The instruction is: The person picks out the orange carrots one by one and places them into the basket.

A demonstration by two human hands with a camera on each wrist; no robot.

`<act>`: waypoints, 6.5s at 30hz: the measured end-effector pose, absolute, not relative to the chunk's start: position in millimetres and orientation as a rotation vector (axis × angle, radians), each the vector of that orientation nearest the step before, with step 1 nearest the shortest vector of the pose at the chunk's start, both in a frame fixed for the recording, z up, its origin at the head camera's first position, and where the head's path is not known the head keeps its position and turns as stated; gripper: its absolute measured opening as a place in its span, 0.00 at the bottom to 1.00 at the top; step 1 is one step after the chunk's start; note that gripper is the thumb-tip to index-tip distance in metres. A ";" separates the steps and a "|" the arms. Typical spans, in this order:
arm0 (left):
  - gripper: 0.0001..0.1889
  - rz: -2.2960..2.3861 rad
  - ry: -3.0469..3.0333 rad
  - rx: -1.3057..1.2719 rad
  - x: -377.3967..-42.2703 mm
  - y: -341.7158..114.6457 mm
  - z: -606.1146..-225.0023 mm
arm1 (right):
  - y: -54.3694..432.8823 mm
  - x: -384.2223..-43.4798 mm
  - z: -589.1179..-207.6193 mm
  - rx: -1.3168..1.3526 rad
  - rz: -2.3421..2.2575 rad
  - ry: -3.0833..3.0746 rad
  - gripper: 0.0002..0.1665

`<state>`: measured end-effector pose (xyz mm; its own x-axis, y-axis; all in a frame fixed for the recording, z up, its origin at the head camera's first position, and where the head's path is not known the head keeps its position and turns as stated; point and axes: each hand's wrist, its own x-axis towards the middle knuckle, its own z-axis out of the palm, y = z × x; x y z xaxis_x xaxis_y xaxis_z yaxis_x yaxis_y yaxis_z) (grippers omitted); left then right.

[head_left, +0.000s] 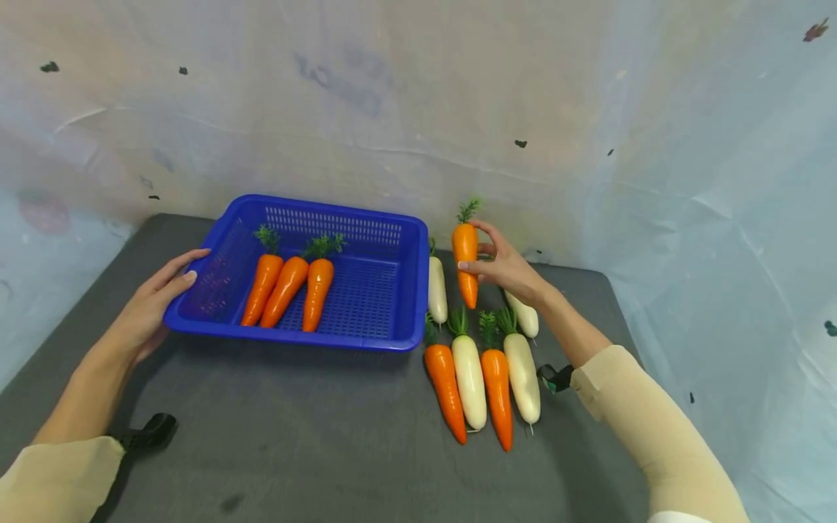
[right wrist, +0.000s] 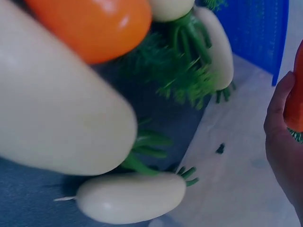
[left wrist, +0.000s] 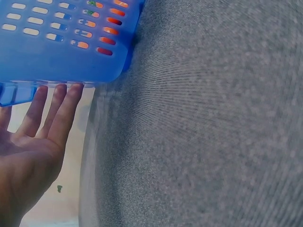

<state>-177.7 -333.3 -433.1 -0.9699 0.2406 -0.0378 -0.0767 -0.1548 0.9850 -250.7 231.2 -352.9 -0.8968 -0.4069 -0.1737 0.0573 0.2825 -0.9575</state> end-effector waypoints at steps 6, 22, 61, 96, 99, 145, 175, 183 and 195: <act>0.26 2.232 1.890 0.201 -177.6 -331.1 -433.8 | 217.8 -247.6 -349.1 -0.332 -1.625 2.237 0.50; 0.26 2.249 1.882 0.182 -172.7 -335.0 -437.8 | 154.2 -243.3 -338.2 -0.420 -1.616 2.136 0.51; 0.26 2.181 1.962 0.128 -176.9 -332.0 -432.3 | 17.7 -254.8 -392.2 -0.028 -1.614 2.103 0.53; 0.26 2.164 1.946 0.166 -177.3 -333.5 -432.7 | 25.2 -253.9 -381.4 -0.120 -1.534 2.063 0.44; 0.26 2.138 1.981 0.161 -178.5 -332.8 -431.6 | 31.9 -254.1 -375.0 -0.189 -1.570 2.068 0.42; 0.23 2.044 2.204 0.044 -173.8 -316.9 -416.3 | 222.6 -171.0 -362.6 -0.386 -1.721 2.212 0.29; 0.23 2.053 2.195 -0.001 -174.9 -311.7 -414.7 | 260.6 -74.9 -419.5 -0.166 -1.764 2.452 0.30; 0.23 2.099 2.131 -0.009 -173.2 -314.6 -416.8 | 250.3 -65.1 -424.7 -0.092 -1.754 2.558 0.33; 0.24 2.111 2.131 -0.006 -171.2 -315.2 -419.6 | 242.7 -59.4 -443.5 0.030 -1.884 2.397 0.40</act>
